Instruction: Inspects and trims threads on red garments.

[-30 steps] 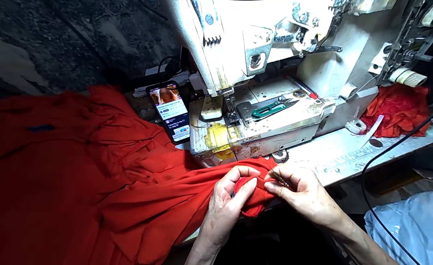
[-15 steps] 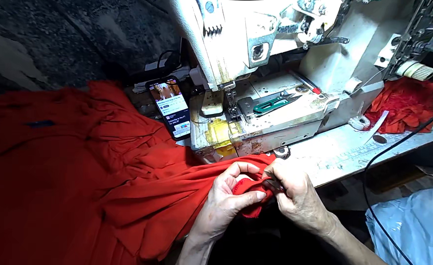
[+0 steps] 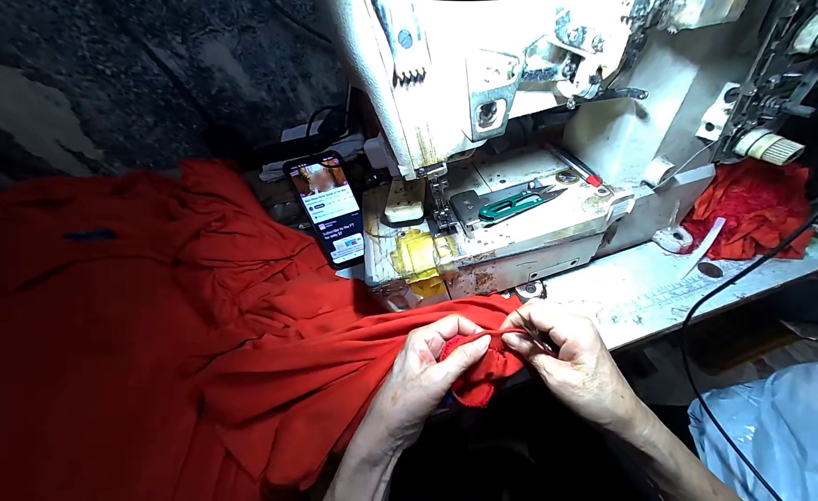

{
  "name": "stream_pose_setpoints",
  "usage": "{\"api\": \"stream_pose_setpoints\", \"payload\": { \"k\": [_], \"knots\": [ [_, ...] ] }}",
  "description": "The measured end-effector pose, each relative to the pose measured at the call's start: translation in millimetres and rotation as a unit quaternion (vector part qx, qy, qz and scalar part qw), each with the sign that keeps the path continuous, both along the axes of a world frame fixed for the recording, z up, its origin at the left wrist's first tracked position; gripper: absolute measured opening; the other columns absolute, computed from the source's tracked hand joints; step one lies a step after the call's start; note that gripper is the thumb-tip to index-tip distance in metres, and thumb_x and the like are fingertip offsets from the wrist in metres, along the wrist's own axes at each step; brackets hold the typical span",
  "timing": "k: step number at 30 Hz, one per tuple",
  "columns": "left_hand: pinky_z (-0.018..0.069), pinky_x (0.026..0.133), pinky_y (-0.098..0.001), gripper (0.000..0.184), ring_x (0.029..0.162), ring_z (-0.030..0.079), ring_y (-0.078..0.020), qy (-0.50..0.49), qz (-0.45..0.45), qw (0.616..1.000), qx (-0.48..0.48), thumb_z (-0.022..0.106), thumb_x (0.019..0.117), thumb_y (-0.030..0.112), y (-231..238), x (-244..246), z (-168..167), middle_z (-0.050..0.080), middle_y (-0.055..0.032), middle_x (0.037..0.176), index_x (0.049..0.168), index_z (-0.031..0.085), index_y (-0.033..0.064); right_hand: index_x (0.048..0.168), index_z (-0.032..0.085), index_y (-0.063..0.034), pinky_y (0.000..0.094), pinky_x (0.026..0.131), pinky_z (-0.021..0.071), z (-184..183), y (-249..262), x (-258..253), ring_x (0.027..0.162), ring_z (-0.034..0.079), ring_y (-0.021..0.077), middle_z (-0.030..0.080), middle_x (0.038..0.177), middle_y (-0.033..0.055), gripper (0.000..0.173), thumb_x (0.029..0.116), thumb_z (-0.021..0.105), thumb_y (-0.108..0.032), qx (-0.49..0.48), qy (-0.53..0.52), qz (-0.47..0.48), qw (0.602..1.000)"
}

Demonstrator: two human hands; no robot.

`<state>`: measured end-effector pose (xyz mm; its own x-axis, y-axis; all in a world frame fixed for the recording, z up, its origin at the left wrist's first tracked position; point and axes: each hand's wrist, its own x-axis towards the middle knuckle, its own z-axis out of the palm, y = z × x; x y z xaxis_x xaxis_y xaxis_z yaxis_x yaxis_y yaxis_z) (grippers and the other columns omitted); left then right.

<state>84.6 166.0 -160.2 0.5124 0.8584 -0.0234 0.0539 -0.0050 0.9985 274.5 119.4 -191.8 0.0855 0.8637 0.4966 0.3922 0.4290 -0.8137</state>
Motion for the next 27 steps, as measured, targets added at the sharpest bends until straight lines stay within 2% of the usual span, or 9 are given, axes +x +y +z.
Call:
{"api": "stream_pose_setpoints", "payload": {
  "k": [1, 3, 5, 7, 9, 12, 18, 23, 27],
  "knots": [
    [0.0566, 0.064, -0.0226, 0.009, 0.070, 0.067, -0.0093, -0.010, -0.002, 1.000, -0.007, 0.064, 0.0933, 0.011, 0, 0, -1, 0.070, -0.0052, 0.077, 0.093, 0.073, 0.0087, 0.094, 0.073, -0.0110, 0.0187, 0.063, 0.0523, 1, -2, -1, 0.072, 0.061, 0.0026, 0.065, 0.084, -0.0050, 0.007, 0.0890, 0.068, -0.011, 0.012, 0.003, -0.021, 1.000],
    [0.0545, 0.063, -0.0227, 0.010, 0.069, 0.066, -0.0098, -0.022, -0.003, 1.000, -0.020, 0.066, 0.0929, 0.017, 3, -2, -4, 0.069, -0.0060, 0.077, 0.092, 0.074, 0.0103, 0.106, 0.072, -0.0104, 0.0183, 0.065, 0.0563, 7, -9, -2, 0.076, 0.064, 0.0023, 0.067, 0.094, -0.0042, 0.021, 0.0862, 0.075, -0.018, 0.024, -0.002, -0.069, 0.997],
    [0.0539, 0.063, -0.0228, 0.011, 0.070, 0.065, -0.0097, -0.021, -0.005, 0.999, -0.030, 0.066, 0.0931, 0.017, 4, -3, -4, 0.069, -0.0055, 0.077, 0.090, 0.074, 0.0113, 0.109, 0.070, -0.0138, 0.0149, 0.061, 0.0532, 13, -21, 1, 0.072, 0.060, -0.0023, 0.065, 0.093, -0.0079, 0.030, 0.0859, 0.077, -0.033, 0.019, -0.041, -0.109, 0.993],
    [0.0545, 0.063, -0.0224, 0.012, 0.069, 0.065, -0.0093, -0.022, -0.005, 0.999, -0.049, 0.065, 0.0941, 0.014, 2, -2, 0, 0.069, -0.0056, 0.076, 0.089, 0.074, 0.0099, 0.105, 0.070, -0.0160, 0.0128, 0.058, 0.0493, 17, -35, 5, 0.069, 0.057, -0.0059, 0.064, 0.087, -0.0108, 0.028, 0.0918, 0.069, -0.040, 0.008, -0.079, -0.102, 0.992],
    [0.0549, 0.061, -0.0216, 0.015, 0.067, 0.065, -0.0085, -0.019, 0.002, 0.997, -0.071, 0.062, 0.0961, 0.011, -2, -1, 3, 0.069, -0.0059, 0.073, 0.087, 0.073, 0.0086, 0.104, 0.073, -0.0144, 0.0115, 0.061, 0.0495, 16, -47, 10, 0.070, 0.058, -0.0070, 0.065, 0.084, -0.0100, 0.027, 0.0967, 0.063, -0.039, -0.025, -0.085, -0.043, 0.995],
    [0.0551, 0.061, -0.0215, 0.018, 0.067, 0.066, -0.0080, -0.007, -0.002, 0.997, -0.075, 0.059, 0.0961, 0.011, -3, 0, 6, 0.070, -0.0053, 0.074, 0.086, 0.074, 0.0082, 0.107, 0.074, -0.0079, 0.0142, 0.067, 0.0493, 16, -55, 13, 0.073, 0.059, -0.0046, 0.069, 0.084, -0.0035, 0.031, 0.0985, 0.063, -0.036, -0.097, -0.052, 0.022, 0.994],
    [0.0528, 0.060, -0.0207, 0.020, 0.066, 0.064, -0.0065, 0.012, 0.002, 0.996, -0.087, 0.062, 0.0949, 0.012, -4, 1, 8, 0.068, -0.0033, 0.071, 0.080, 0.074, 0.0095, 0.105, 0.070, -0.0080, 0.0159, 0.062, 0.0470, 14, -53, 6, 0.069, 0.057, -0.0028, 0.066, 0.080, -0.0030, 0.031, 0.0982, 0.065, -0.038, -0.129, -0.056, 0.031, 0.990],
    [0.0519, 0.058, -0.0193, 0.021, 0.063, 0.062, -0.0051, 0.017, -0.002, 0.996, -0.083, 0.062, 0.0943, 0.010, -5, 2, 12, 0.067, -0.0030, 0.069, 0.077, 0.073, 0.0095, 0.103, 0.071, -0.0102, 0.0111, 0.056, 0.0450, 3, -47, 5, 0.064, 0.055, -0.0059, 0.064, 0.075, -0.0074, 0.026, 0.0931, 0.068, -0.034, -0.083, -0.048, 0.024, 0.995],
    [0.0518, 0.058, -0.0200, 0.019, 0.063, 0.062, -0.0060, 0.017, -0.003, 0.997, -0.081, 0.063, 0.0950, 0.010, -4, 0, 10, 0.067, -0.0039, 0.069, 0.079, 0.073, 0.0089, 0.104, 0.071, -0.0083, 0.0141, 0.060, 0.0470, 9, -50, 5, 0.067, 0.057, -0.0041, 0.066, 0.078, -0.0044, 0.028, 0.0959, 0.067, -0.035, -0.120, -0.039, 0.028, 0.992]
  ]
}}
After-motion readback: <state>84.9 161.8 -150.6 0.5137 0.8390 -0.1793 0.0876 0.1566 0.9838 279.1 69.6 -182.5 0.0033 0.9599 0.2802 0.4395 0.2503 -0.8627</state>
